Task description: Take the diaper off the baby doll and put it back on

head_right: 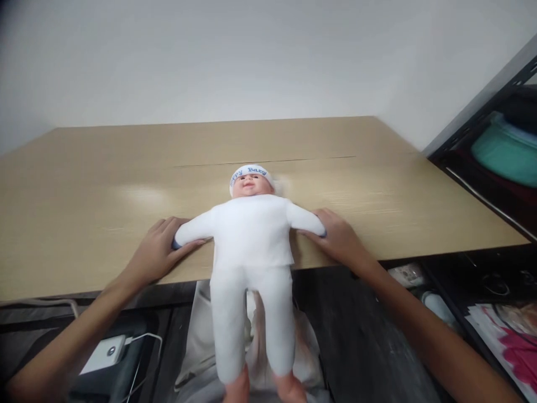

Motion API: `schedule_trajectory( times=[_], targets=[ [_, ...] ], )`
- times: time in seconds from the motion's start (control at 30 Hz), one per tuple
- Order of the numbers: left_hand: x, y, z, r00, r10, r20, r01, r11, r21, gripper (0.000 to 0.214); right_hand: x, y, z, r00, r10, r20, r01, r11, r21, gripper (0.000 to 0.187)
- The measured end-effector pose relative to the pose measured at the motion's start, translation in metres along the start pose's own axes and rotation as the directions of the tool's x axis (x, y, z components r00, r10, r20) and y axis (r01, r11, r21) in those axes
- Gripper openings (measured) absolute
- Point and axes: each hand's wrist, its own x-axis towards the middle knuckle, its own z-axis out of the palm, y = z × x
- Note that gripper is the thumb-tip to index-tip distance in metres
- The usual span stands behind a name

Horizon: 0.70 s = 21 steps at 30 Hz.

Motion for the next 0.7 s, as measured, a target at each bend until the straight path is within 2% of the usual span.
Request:
schedule_trajectory(
  times=[0.13,0.27,0.4,0.53,0.7],
  targets=[
    [0.047,-0.028,0.009,1.000,0.005,-0.014,-0.005,1.000,0.000,0.067,0.051,0.019,0.015,1.000,-0.014,0.004,0.014,0.999,-0.033,0.054],
    [0.090,-0.055,0.017,0.999,0.012,-0.042,-0.012,1.000,0.015,0.071,0.099,0.039,0.030,0.998,-0.037,-0.044,0.035,0.998,-0.044,0.055],
    [0.123,-0.072,0.022,0.995,0.005,-0.103,-0.008,1.000,-0.030,0.072,0.138,0.050,0.040,0.996,-0.028,-0.086,0.023,0.998,-0.055,0.050],
    [0.151,-0.085,0.025,0.983,-0.066,-0.169,0.051,0.994,-0.093,0.076,0.170,0.056,0.051,0.989,-0.038,-0.145,0.026,0.996,-0.087,0.036],
    [0.193,-0.107,0.035,0.970,-0.057,-0.235,0.040,0.996,-0.078,0.075,0.206,0.063,0.067,0.963,0.017,-0.269,-0.093,0.958,-0.272,0.044]
  ],
)
